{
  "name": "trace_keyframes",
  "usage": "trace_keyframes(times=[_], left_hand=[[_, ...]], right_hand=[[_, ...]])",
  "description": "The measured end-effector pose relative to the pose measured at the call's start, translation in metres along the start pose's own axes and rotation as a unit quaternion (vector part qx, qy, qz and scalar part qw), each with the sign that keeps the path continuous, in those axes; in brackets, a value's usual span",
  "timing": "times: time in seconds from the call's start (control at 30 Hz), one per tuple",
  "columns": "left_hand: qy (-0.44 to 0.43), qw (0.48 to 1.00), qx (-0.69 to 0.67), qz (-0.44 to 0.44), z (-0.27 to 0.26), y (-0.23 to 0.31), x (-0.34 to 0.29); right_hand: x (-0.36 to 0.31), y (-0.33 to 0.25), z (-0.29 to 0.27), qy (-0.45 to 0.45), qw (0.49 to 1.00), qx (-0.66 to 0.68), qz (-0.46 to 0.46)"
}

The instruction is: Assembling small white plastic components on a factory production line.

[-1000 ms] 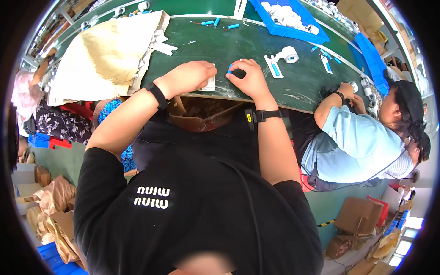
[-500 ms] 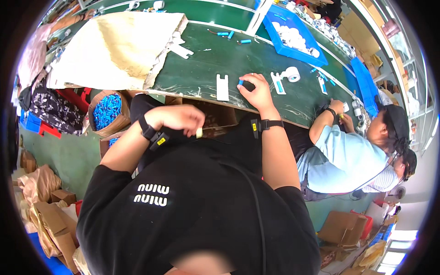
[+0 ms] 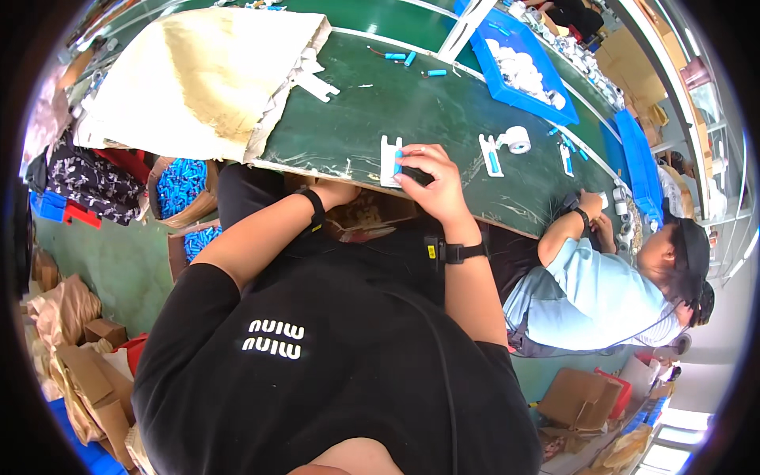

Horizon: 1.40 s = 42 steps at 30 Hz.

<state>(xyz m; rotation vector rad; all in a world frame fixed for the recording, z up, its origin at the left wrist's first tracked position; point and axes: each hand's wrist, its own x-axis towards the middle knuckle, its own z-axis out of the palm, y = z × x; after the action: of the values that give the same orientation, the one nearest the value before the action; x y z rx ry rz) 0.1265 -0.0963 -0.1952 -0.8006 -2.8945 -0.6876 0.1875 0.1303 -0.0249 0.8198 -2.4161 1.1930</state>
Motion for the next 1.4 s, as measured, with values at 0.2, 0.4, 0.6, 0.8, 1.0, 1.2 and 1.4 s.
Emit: trace_keyframes(times=[0.2, 0.4, 0.6, 0.8, 1.0, 1.2, 1.4], left_hand=[[0.037, 0.998, -0.051, 0.025, 0.041, -0.024, -0.003], [-0.136, 0.985, -0.012, 0.102, -0.018, 0.012, -0.041], [-0.351, 0.909, -0.172, 0.141, -0.195, 0.065, -0.038], [0.054, 0.997, 0.017, 0.046, -0.226, 0.019, 0.022], [0.241, 0.949, 0.202, -0.022, -0.156, -0.068, 0.045], [0.055, 0.965, 0.255, -0.018, -0.189, 0.005, 0.044], [0.069, 0.985, 0.158, 0.015, -0.170, 0.034, 0.033]], right_hand=[[0.016, 0.002, 0.015, -0.052, 0.998, -0.034, -0.019], [0.003, -0.008, 0.003, -0.053, 0.996, -0.075, -0.006], [-0.024, 0.026, -0.072, 0.119, 0.954, -0.268, 0.069], [-0.071, 0.108, -0.173, 0.225, 0.822, -0.455, 0.259], [0.017, 0.089, -0.132, 0.258, 0.843, -0.427, 0.201], [0.132, 0.110, -0.041, 0.059, 0.967, -0.215, 0.121], [0.185, 0.191, -0.029, -0.038, 0.927, -0.333, 0.167]])
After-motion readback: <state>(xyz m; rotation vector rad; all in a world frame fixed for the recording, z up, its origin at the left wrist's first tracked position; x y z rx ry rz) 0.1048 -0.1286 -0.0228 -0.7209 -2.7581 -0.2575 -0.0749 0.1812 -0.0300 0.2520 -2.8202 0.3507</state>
